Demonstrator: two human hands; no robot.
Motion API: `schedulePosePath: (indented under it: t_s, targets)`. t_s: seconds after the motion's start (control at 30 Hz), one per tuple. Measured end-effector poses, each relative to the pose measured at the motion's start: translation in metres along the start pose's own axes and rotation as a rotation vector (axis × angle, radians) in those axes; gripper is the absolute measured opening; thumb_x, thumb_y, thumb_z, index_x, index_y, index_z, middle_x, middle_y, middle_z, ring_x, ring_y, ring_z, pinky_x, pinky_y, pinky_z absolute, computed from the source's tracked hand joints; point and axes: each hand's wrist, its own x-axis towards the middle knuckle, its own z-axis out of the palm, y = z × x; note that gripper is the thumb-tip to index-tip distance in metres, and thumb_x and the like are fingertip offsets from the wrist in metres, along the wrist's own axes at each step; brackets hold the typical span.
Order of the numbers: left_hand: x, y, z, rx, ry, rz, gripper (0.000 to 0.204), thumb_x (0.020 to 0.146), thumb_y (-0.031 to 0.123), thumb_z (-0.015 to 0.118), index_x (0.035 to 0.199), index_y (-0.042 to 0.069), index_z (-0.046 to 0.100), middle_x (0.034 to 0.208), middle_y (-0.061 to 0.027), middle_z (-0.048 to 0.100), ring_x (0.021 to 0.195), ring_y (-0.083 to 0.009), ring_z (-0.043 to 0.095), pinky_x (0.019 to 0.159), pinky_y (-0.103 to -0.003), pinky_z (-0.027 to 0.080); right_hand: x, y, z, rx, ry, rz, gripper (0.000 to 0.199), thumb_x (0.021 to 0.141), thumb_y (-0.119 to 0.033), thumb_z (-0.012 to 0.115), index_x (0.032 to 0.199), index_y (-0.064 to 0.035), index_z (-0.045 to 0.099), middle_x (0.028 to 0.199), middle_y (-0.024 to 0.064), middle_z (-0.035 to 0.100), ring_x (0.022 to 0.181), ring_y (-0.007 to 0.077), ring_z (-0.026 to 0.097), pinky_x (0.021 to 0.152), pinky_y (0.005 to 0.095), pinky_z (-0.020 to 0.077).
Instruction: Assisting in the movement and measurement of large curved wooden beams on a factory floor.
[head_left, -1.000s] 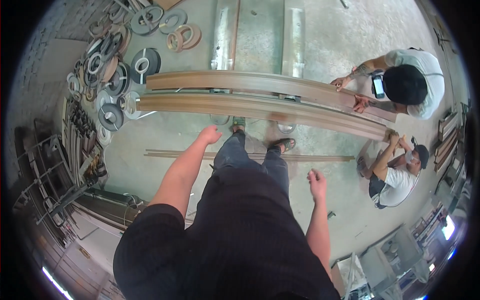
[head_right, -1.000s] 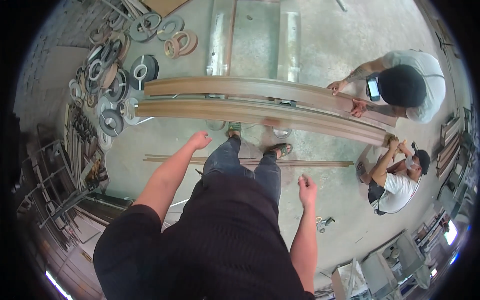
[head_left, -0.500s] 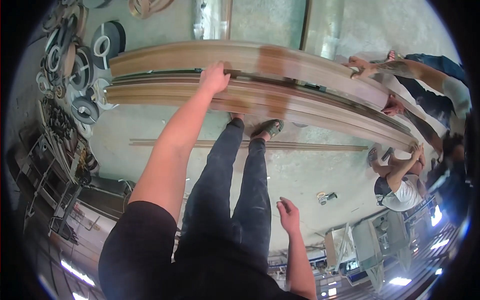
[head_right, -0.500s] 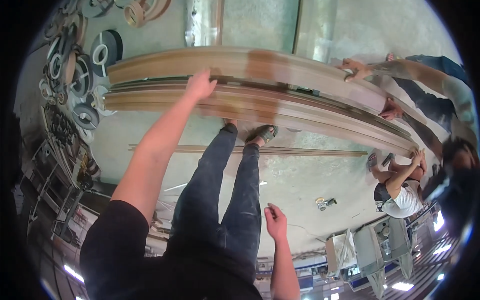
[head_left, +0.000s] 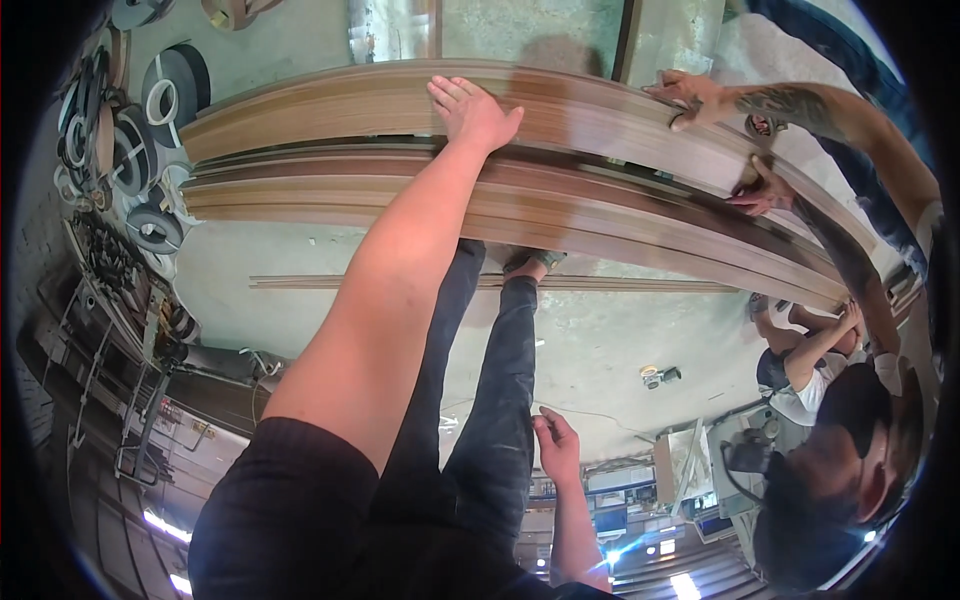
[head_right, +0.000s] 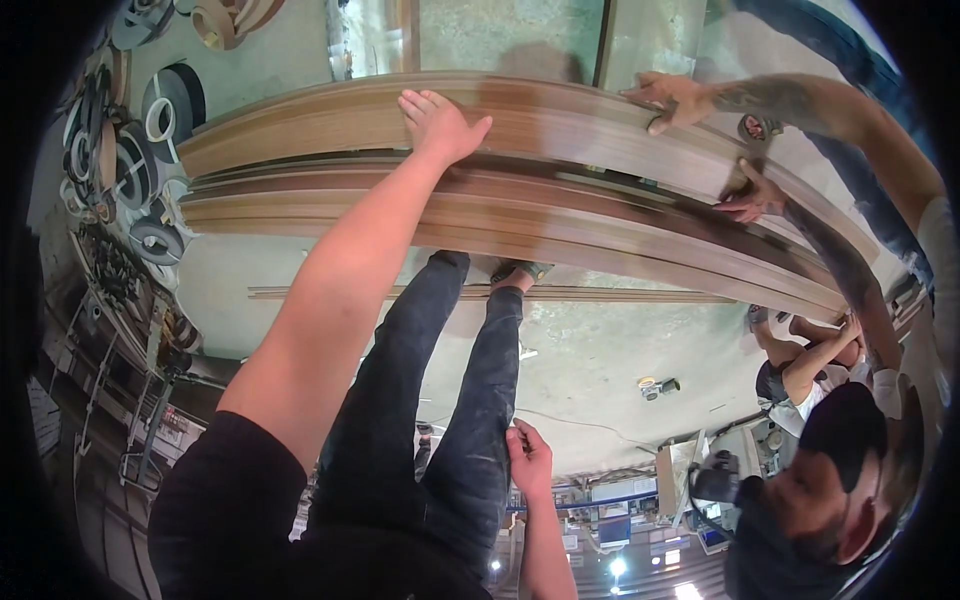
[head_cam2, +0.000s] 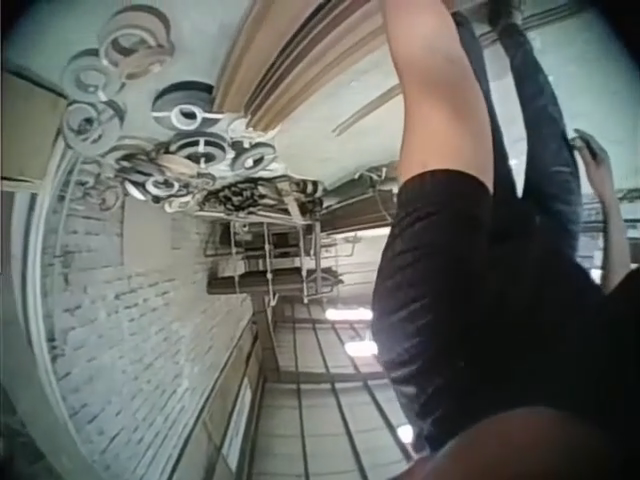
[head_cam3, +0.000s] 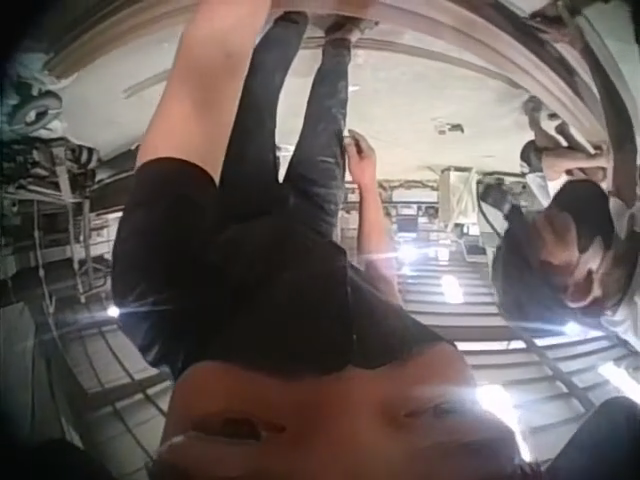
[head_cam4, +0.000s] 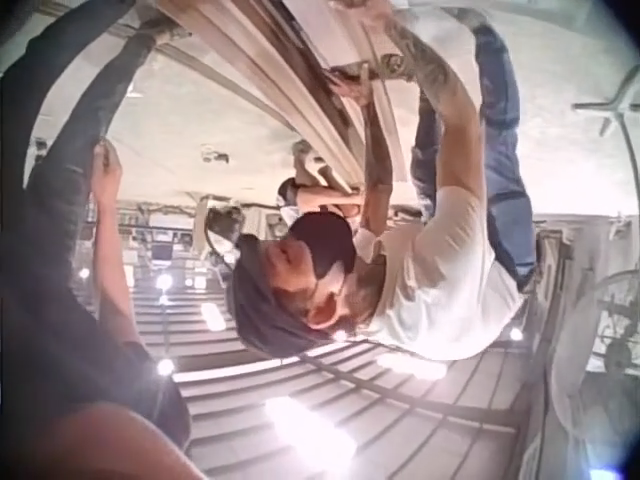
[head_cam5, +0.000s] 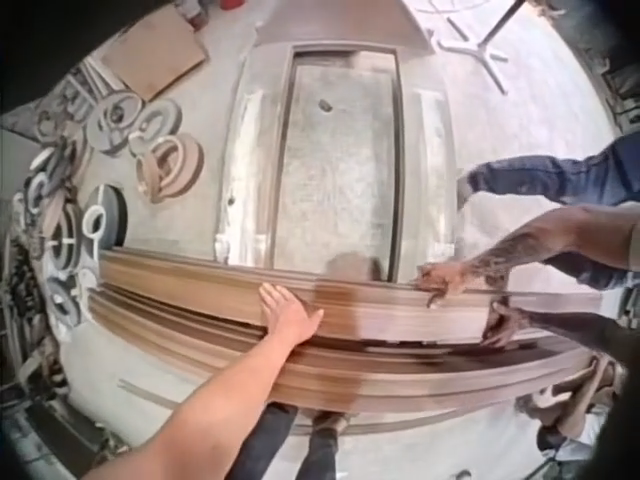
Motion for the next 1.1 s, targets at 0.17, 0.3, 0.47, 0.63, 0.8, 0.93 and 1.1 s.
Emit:
schedulePosePath:
  t_s: [0.17, 0.3, 0.47, 0.63, 0.8, 0.93, 1.1]
  targets:
    - [-0.009, 0.011, -0.014, 0.006, -0.021, 0.008, 0.114, 0.089, 0.065, 0.060, 0.153, -0.017, 0.015, 0.161, -0.0388, 0.008, 0.153, -0.0484, 0.007, 0.125, -0.052, 0.010, 0.007, -0.018, 0.000, 0.028, 0.043, -0.078, 0.032, 0.099, -0.018, 0.069, 0.126, -0.0009, 0.067, 0.096, 0.0060, 0.072, 0.087, 0.0089, 0.065, 0.080, 0.0250, 0.0524]
    - [-0.035, 0.063, -0.002, -0.063, -0.161, 0.195, 0.110, 0.089, 0.064, 0.061, 0.154, -0.014, 0.018, 0.161, -0.0391, 0.008, 0.153, -0.0493, 0.007, 0.125, -0.053, 0.010, 0.000, -0.025, -0.004, -0.066, -0.024, -0.025, 0.033, 0.101, -0.013, 0.065, 0.128, 0.0043, 0.062, 0.105, 0.0098, 0.074, 0.098, 0.0133, 0.068, 0.089, 0.0273, 0.0528]
    - [-0.031, 0.092, -0.001, 0.008, -0.154, 0.066, 0.106, 0.087, 0.061, 0.065, 0.154, -0.011, 0.026, 0.162, -0.0369, 0.014, 0.153, -0.0485, 0.012, 0.123, -0.057, 0.011, 0.005, -0.022, -0.012, -0.085, -0.001, 0.023, 0.034, 0.100, -0.015, 0.066, 0.128, 0.0046, 0.062, 0.105, 0.0102, 0.074, 0.097, 0.0136, 0.068, 0.089, 0.0275, 0.0531]
    - [-0.027, 0.076, -0.020, 0.036, -0.079, 0.109, 0.104, 0.088, 0.058, 0.064, 0.155, -0.010, 0.024, 0.162, -0.0341, 0.019, 0.152, -0.0487, 0.015, 0.124, -0.056, 0.011, 0.014, -0.025, -0.017, -0.084, 0.004, -0.063, 0.034, 0.100, -0.016, 0.066, 0.128, 0.0037, 0.063, 0.105, 0.0117, 0.075, 0.096, 0.0147, 0.069, 0.089, 0.0278, 0.0533]
    - [-0.027, 0.044, -0.007, 0.104, -0.063, 0.121, 0.112, 0.088, 0.064, 0.064, 0.157, -0.010, 0.014, 0.163, -0.0351, 0.009, 0.152, -0.0512, 0.010, 0.123, -0.056, 0.013, 0.011, -0.033, -0.017, -0.104, 0.027, -0.022, 0.034, 0.098, -0.022, 0.069, 0.124, -0.0009, 0.067, 0.096, 0.0106, 0.074, 0.089, 0.0142, 0.069, 0.082, 0.0288, 0.0548]
    - [-0.018, 0.041, -0.002, 0.130, -0.068, 0.132, 0.116, 0.085, 0.068, 0.065, 0.157, -0.008, 0.014, 0.164, -0.0336, 0.008, 0.152, -0.0518, 0.010, 0.123, -0.056, 0.015, 0.018, -0.035, -0.016, -0.138, 0.039, -0.083, 0.036, 0.098, -0.026, 0.069, 0.123, -0.0015, 0.067, 0.099, 0.0150, 0.074, 0.093, 0.0206, 0.072, 0.086, 0.0328, 0.0560]
    - [-0.026, 0.040, -0.005, 0.189, 0.037, 0.223, 0.096, 0.089, 0.055, 0.067, 0.151, -0.009, 0.032, 0.159, -0.0304, 0.028, 0.149, -0.0440, 0.026, 0.119, -0.056, 0.024, 0.012, -0.030, -0.018, -0.114, 0.077, -0.135, 0.037, 0.099, -0.026, 0.066, 0.129, -0.0031, 0.064, 0.106, 0.0154, 0.074, 0.096, 0.0212, 0.072, 0.088, 0.0340, 0.0558]
